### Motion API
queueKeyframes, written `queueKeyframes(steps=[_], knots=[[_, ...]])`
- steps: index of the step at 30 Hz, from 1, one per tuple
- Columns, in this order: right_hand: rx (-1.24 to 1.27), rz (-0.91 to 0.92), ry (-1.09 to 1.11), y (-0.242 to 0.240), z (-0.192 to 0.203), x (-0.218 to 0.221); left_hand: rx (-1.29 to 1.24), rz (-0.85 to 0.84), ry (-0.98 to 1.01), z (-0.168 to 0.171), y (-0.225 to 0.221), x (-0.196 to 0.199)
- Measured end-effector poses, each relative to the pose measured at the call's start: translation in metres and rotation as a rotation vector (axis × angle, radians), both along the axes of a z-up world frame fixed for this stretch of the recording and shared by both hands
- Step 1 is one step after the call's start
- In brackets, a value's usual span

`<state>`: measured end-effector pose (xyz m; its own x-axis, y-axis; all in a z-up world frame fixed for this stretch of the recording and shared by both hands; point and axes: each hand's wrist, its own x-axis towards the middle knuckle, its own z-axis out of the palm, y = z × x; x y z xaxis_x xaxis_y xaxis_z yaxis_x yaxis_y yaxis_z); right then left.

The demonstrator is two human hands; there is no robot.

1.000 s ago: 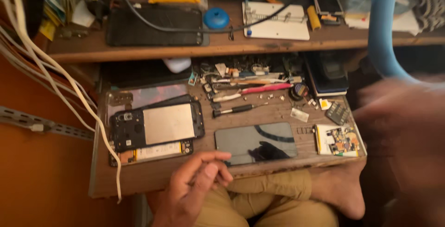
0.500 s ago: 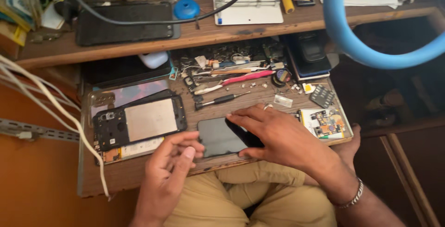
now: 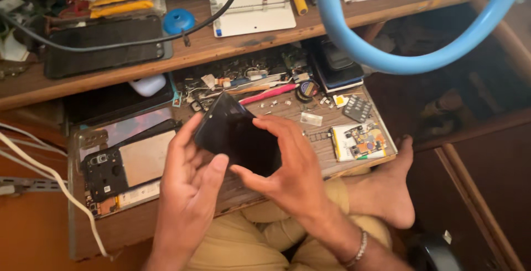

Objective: The person uses a heat gun to apply heat to the edges of a smartphone screen, then sets the tool down and uses a metal spudger to pry and separate the screen from the phone's frame.

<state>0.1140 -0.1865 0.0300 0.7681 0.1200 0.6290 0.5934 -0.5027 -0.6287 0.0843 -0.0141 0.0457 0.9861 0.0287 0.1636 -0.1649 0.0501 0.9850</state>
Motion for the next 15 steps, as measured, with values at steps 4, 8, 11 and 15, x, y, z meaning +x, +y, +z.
queueKeyframes(steps=[4, 8, 11, 15], knots=[[0.133, -0.064, 0.060, 0.002, -0.006, -0.004, 0.085, -0.001, -0.051, 0.016, -0.018, 0.018], [0.192, -0.057, 0.117, -0.008, -0.012, -0.007, 0.238, -0.011, -0.002, 0.035, -0.021, 0.033], [0.117, -0.151, 0.078, -0.036, -0.014, 0.000, 0.381, -0.024, -0.040, 0.043, -0.017, 0.041], [-0.153, -0.261, 0.040, -0.086, -0.006, 0.026, 0.383, -0.043, -0.080, 0.043, -0.013, 0.041]])
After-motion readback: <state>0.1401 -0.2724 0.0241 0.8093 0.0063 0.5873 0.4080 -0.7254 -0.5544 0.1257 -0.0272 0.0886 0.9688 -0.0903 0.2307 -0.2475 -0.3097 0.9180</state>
